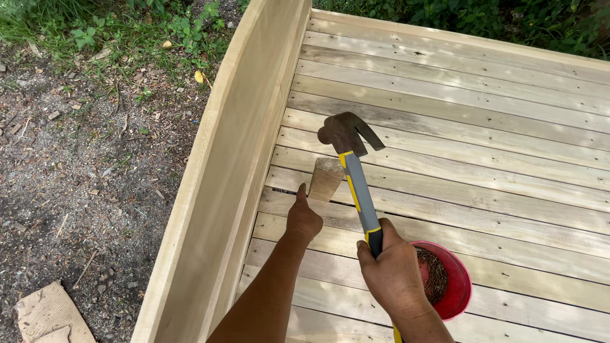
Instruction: The person hammers nails into the slatted wooden panels of a large wooden structure outdoors, working along the slats and around the frame. They hold a small wood block in one hand while driving nails with a claw hammer, repositioning repeatedly along the boards and at the corner joints.
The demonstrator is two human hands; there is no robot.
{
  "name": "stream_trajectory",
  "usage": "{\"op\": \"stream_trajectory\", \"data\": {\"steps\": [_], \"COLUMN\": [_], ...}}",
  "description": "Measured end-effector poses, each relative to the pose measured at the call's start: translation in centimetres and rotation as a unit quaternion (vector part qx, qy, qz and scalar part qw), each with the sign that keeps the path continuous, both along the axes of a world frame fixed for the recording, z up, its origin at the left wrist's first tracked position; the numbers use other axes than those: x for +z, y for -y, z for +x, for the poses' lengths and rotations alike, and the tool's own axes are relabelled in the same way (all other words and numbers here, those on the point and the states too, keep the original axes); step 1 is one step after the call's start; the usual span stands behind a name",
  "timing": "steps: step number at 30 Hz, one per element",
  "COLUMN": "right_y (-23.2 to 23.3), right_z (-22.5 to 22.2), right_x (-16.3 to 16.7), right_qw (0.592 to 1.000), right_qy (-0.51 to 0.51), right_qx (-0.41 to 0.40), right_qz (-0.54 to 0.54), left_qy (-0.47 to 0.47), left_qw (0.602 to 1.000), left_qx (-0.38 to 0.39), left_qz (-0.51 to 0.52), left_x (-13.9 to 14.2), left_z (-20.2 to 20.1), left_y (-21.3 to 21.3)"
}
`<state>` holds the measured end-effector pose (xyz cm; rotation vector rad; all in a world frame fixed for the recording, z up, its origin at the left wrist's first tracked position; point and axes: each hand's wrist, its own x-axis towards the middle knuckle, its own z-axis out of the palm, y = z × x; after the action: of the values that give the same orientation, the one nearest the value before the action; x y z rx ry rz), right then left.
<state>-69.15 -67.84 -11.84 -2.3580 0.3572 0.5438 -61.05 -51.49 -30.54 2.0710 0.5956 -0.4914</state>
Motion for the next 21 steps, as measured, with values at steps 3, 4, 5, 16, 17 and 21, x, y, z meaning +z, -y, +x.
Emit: {"op": "stream_trajectory", "data": {"steps": [3,4,5,16,17,21], "right_y": [-0.5,-0.4,-0.3,-3.5,-4.1,-6.1], "right_z": [-0.3,-0.1,0.2,-2.1,-2.2,-2.3], "right_x": [-0.4,-0.7,-1.0,-7.1,-8.2,-13.5], "right_qw": [0.998,1.0,0.998,0.998,0.997,0.998], "right_qy": [0.06,0.015,-0.029,0.047,0.065,0.033], "right_qx": [-0.016,0.01,0.036,0.033,0.029,0.056], "right_qz": [-0.001,-0.024,-0.046,0.02,0.032,0.02], "left_qy": [-0.04,-0.049,-0.058,-0.102,-0.117,-0.148], "left_qw": [0.998,0.998,0.998,0.986,0.982,0.98], "left_qx": [-0.009,-0.005,-0.001,-0.079,-0.088,-0.072], "left_qz": [0.048,0.038,0.029,0.104,0.119,0.114], "left_x": [-0.7,-0.8,-1.0,-6.0,-6.5,-8.2], "left_z": [-1.6,-2.1,-2.7,-6.4,-6.4,-6.6], "left_y": [-1.0,-1.3,-1.5,-4.8,-5.2,-6.1]}}
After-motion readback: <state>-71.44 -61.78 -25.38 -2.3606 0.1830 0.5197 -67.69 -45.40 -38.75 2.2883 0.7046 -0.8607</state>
